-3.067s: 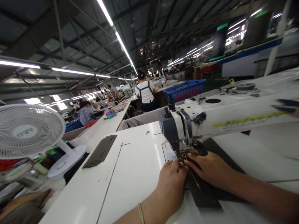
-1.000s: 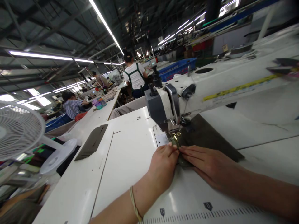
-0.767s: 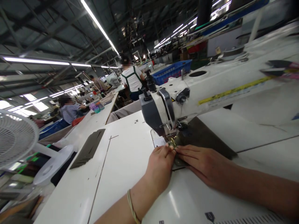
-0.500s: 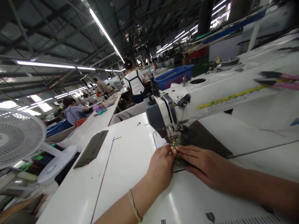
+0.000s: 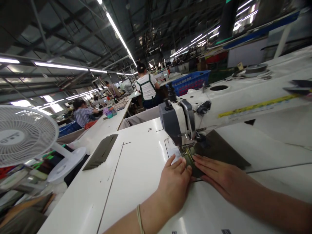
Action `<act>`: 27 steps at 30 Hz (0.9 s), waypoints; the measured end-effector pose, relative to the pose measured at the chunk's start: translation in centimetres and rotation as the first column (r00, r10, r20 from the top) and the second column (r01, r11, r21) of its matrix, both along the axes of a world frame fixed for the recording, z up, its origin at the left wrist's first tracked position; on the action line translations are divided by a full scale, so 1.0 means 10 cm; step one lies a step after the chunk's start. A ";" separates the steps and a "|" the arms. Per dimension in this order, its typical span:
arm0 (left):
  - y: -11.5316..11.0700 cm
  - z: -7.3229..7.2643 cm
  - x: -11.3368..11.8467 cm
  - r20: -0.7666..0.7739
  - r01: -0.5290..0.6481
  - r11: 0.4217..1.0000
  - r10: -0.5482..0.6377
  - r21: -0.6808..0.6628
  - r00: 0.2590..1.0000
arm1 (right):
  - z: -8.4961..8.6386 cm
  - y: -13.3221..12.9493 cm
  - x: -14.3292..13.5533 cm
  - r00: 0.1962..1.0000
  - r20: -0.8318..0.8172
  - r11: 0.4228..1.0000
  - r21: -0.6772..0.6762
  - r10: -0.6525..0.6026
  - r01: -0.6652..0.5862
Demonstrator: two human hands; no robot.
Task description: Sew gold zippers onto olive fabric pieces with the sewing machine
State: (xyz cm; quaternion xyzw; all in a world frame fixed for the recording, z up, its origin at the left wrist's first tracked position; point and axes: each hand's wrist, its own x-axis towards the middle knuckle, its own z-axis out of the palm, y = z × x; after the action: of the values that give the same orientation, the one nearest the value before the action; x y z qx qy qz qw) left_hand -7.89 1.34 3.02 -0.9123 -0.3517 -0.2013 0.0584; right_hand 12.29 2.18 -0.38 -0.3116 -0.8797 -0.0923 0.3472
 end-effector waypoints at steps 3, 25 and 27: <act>0.05 0.01 0.00 -0.006 0.017 1.000 -0.017 0.018 1.000 | 0.02 0.04 -0.01 0.999 0.030 0.999 0.045 -0.011 0.009; 0.41 -0.11 0.02 0.263 -0.011 0.999 0.024 -0.049 0.965 | 0.15 0.39 -0.06 1.000 -0.010 0.992 -0.129 -0.015 0.013; 0.42 -0.12 0.02 0.272 -0.018 0.998 0.032 -0.052 0.962 | 0.15 0.41 -0.05 1.000 -0.007 0.992 -0.128 -0.007 0.006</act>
State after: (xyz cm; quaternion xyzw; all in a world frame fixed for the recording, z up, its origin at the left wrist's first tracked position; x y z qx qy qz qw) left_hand -7.70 5.53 1.82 -0.8726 -0.3728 -0.3154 -0.0102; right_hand 11.77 6.27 1.14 -0.3365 -0.8814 -0.0359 0.3296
